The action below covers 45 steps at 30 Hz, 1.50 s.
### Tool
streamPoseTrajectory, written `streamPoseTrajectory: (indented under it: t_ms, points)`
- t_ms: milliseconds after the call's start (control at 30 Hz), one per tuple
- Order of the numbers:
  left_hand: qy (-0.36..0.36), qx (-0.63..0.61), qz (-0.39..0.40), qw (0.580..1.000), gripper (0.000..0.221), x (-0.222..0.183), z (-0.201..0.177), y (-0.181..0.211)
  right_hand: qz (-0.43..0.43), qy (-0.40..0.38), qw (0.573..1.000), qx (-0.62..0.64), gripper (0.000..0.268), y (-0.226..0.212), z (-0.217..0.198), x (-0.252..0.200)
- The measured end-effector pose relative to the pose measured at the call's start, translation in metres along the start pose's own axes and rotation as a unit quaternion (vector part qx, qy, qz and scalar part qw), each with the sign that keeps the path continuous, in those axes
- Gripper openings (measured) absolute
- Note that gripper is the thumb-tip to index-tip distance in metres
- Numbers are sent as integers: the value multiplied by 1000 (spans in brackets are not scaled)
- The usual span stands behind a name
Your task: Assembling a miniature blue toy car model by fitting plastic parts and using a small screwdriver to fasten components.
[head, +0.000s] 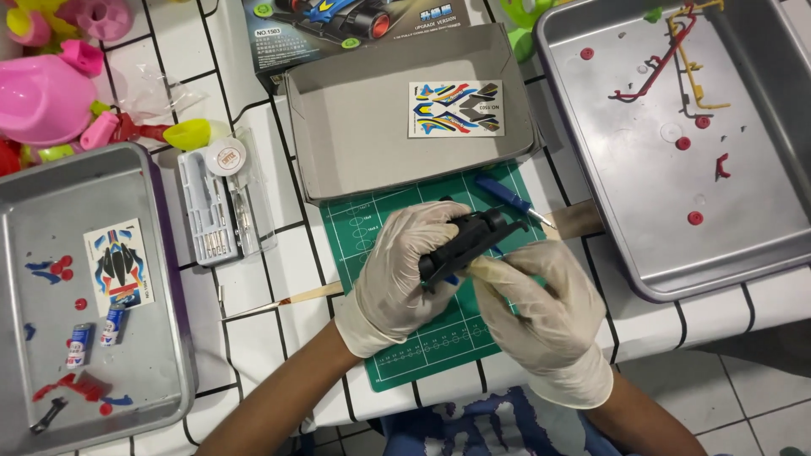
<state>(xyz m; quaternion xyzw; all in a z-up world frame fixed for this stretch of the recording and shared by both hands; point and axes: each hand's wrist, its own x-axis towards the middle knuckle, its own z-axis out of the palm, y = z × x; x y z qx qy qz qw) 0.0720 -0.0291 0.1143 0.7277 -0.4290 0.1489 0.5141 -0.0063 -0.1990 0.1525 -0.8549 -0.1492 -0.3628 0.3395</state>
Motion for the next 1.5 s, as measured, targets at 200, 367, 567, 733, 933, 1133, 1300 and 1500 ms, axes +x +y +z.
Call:
streamPoseTrajectory:
  t_ms: [200, 367, 567, 733, 933, 1133, 1300, 1500]
  points:
    - [-12, -14, -22, 1000, 34, 6, 3, 4, 5, 35, 995, 94, 38, 31, -4, 6]
    - [-3, -62, -21, 998, 23, 11, -2, 10, -23, 34, 995, 96, 51, 33, 0, 13]
    - [26, -35, -2, 999, 31, 8, -4, 12, -70, 123, 989, 52, 49, 28, 11, 5]
    - [84, 13, 25, 996, 21, 16, 1, 14, -141, 174, 975, 8, 29, 17, 25, 10]
    - [40, 6, 18, 999, 30, 7, 0, 13, -66, 62, 992, -84, 31, 3, 11, -2]
    - [46, 22, 0, 999, 30, 0, 1, 10, -71, 59, 994, -57, 21, -3, 11, 1]
    - [42, 10, -18, 999, 32, -2, 2, 3, -54, 45, 997, -29, 31, -4, 10, 4]
    - [48, -5, -5, 999, 32, 2, 0, 3, -26, 62, 998, 6, 30, -5, 16, 1]
